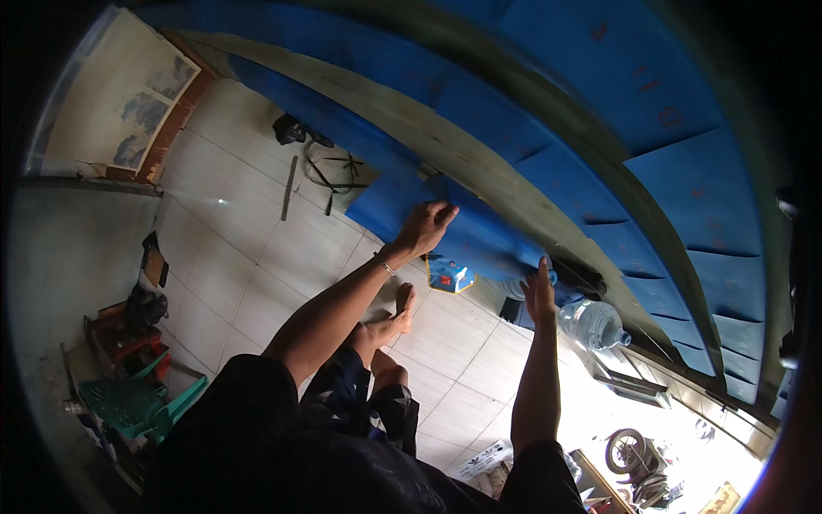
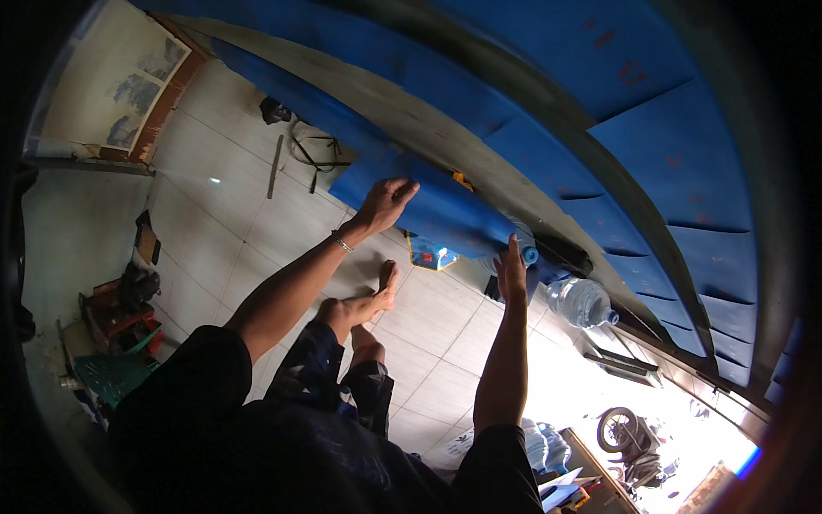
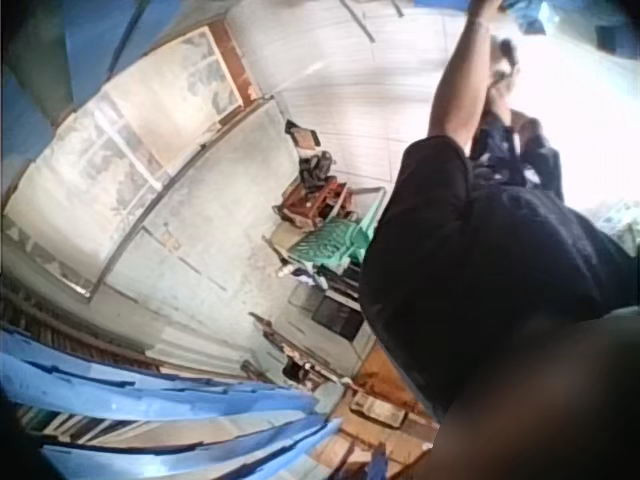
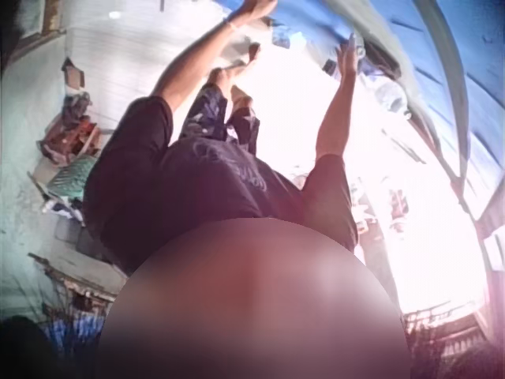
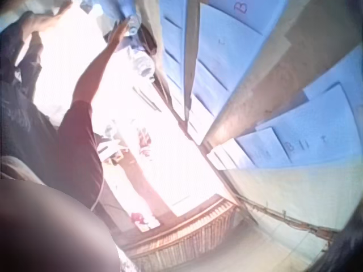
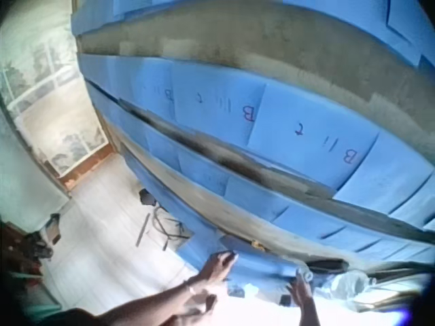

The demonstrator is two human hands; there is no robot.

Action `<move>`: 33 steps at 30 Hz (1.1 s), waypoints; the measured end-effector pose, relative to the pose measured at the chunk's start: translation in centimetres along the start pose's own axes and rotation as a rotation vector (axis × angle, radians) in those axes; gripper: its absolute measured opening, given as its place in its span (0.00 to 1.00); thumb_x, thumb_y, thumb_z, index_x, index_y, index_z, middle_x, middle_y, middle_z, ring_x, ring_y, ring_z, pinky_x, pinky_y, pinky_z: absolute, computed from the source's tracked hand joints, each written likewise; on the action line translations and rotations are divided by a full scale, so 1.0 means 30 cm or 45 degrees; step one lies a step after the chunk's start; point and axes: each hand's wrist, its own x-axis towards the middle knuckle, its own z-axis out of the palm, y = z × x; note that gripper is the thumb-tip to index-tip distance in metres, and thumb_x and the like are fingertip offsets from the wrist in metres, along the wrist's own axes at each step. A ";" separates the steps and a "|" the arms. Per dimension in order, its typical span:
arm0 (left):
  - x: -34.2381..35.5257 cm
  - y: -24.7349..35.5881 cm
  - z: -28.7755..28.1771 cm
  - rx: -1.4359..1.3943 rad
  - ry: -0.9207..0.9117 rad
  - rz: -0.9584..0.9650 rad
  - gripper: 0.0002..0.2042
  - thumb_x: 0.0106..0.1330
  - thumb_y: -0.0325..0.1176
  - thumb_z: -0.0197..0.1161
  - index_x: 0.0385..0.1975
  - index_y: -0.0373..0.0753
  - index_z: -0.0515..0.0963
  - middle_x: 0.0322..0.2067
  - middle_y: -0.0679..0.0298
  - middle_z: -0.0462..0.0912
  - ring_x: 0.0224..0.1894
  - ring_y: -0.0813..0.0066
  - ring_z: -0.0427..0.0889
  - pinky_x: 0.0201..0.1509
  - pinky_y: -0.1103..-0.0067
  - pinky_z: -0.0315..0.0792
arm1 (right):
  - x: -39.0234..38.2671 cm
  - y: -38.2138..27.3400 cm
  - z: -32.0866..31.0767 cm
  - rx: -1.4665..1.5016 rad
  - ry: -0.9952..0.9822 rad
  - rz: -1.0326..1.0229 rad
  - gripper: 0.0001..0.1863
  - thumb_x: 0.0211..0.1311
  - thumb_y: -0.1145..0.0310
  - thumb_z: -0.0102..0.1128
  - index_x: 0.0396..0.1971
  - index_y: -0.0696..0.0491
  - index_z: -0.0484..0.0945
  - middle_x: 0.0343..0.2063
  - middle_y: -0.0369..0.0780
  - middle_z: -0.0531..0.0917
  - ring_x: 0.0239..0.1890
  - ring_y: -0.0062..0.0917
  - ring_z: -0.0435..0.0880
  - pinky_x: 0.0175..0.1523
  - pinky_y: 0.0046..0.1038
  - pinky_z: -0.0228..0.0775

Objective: The person repeatedly picks up blue sheets, lifts them to inspect the printed side, and places them on a table. Another person is seen working at a screen printing station nearby. The task involves handling printed sheets in a repetitive loop.

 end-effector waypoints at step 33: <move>-0.308 -1.394 -1.127 -0.393 0.858 -0.915 0.23 0.68 0.39 0.44 0.60 0.38 0.55 0.55 0.53 0.65 0.55 0.62 0.66 0.56 0.73 0.62 | 0.851 0.535 2.033 -1.756 -0.799 -0.264 0.33 0.44 0.65 0.69 0.52 0.56 0.67 0.44 0.46 0.77 0.47 0.33 0.75 0.52 0.32 0.66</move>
